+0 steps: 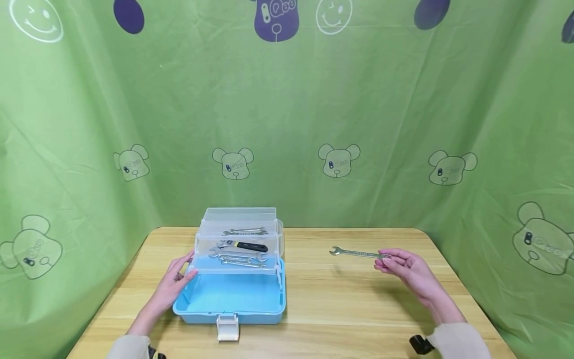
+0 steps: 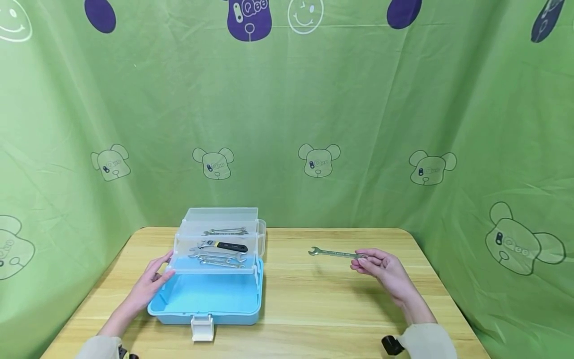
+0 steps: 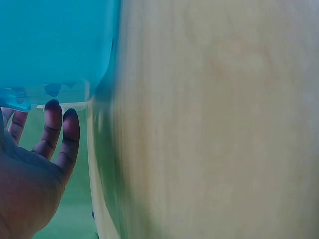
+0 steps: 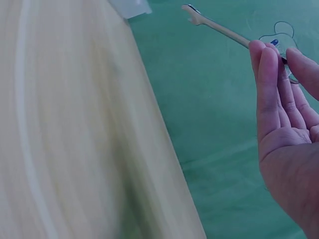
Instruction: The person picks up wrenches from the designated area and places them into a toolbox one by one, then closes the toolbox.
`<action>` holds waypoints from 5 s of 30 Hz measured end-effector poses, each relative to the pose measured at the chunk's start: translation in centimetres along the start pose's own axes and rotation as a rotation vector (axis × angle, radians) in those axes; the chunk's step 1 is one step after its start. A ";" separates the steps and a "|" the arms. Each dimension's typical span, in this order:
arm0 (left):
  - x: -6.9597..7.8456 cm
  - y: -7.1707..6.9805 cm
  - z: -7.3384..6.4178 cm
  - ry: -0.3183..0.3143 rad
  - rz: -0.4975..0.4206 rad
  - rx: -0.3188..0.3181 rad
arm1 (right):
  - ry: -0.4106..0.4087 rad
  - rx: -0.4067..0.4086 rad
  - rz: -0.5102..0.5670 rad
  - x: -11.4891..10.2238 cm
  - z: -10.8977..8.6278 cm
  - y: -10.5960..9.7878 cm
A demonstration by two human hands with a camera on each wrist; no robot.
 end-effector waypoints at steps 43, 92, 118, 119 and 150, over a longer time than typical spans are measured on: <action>0.2 0.1 -0.1 0.006 0.009 0.009 | 0.043 0.051 0.178 -3.0 15.7 12.5; 0.0 0.0 0.1 -0.015 0.024 0.010 | 0.115 0.231 -0.336 -3.5 21.4 22.3; 0.0 0.1 -0.2 -0.009 0.020 0.014 | 0.059 0.130 -0.762 -4.1 21.1 24.1; 0.0 0.1 -0.2 -0.008 0.017 0.017 | 0.057 0.128 -0.786 -4.1 21.0 24.2; 0.9 -0.7 -0.3 -0.032 0.026 -0.063 | 0.066 0.091 -0.511 -1.9 19.7 20.4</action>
Point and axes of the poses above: each hand's wrist, its own z-axis towards the middle knuckle, its own y-axis out of the palm, x = y × z, the point moved 5 cm from there along z, towards the middle knuckle, and after that the axes turned 11 degrees about -z, right-handed, at the moved point
